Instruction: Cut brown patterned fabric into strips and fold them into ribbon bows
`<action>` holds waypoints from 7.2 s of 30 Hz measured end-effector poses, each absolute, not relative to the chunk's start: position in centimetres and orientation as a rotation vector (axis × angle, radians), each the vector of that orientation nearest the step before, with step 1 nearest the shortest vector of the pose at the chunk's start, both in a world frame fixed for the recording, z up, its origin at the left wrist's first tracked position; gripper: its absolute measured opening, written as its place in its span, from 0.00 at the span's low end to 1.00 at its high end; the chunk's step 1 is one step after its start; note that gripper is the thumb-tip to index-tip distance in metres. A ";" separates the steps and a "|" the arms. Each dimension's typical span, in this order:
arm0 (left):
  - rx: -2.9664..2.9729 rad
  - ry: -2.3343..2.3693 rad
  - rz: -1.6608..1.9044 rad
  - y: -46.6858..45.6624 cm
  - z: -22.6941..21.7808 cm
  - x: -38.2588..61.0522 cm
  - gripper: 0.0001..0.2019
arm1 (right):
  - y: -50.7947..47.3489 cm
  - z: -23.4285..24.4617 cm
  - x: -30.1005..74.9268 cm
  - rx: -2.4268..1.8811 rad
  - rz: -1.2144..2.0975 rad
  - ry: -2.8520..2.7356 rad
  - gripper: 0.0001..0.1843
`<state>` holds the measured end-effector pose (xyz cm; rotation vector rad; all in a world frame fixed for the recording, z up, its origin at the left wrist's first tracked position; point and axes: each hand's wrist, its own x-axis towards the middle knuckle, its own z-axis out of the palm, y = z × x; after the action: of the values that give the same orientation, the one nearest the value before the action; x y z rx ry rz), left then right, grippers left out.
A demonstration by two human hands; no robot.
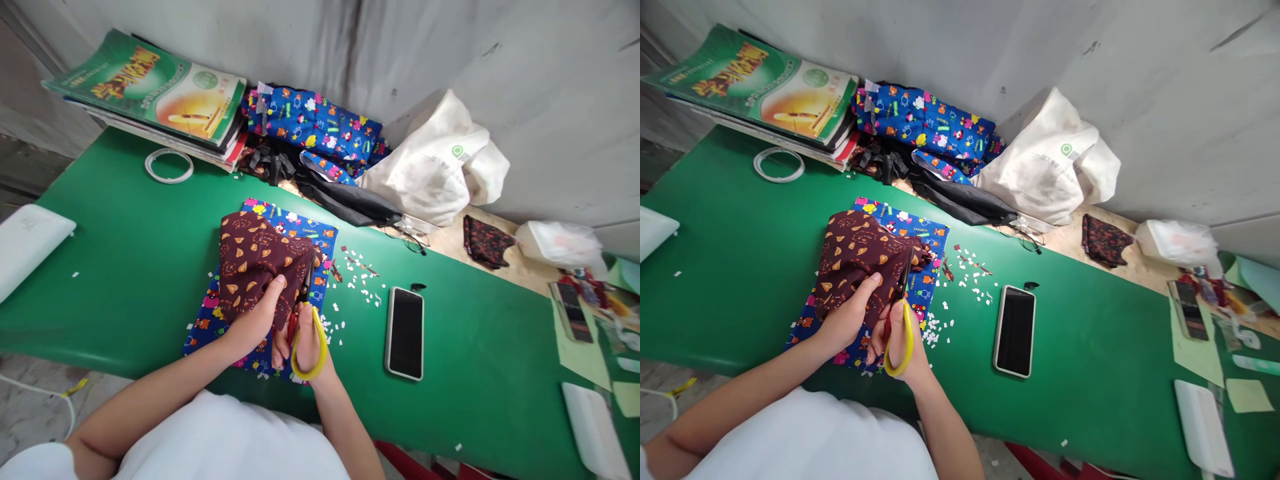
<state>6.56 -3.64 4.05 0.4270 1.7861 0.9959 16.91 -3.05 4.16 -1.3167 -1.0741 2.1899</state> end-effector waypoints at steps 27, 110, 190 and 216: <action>1.492 0.488 -0.056 -5.0 12.4 -6.0 0.14 | -1.6 3.5 19.9 -1.039 1.795 -1.710 0.16; 1.479 0.962 0.416 9.2 10.6 -2.5 0.13 | 1.0 3.0 20.7 -1.410 1.253 -1.962 0.21; 1.716 0.970 0.322 9.0 10.0 -1.1 0.11 | 0.6 3.3 20.4 -1.495 1.077 -2.065 0.23; 1.645 0.925 0.349 9.0 10.9 -2.1 0.12 | 0.6 2.8 20.4 -1.529 0.891 -2.168 0.25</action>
<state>-2.13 9.03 10.92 1.6449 0.9247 0.3487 20.44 0.58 2.77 -1.5290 -2.1681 0.8905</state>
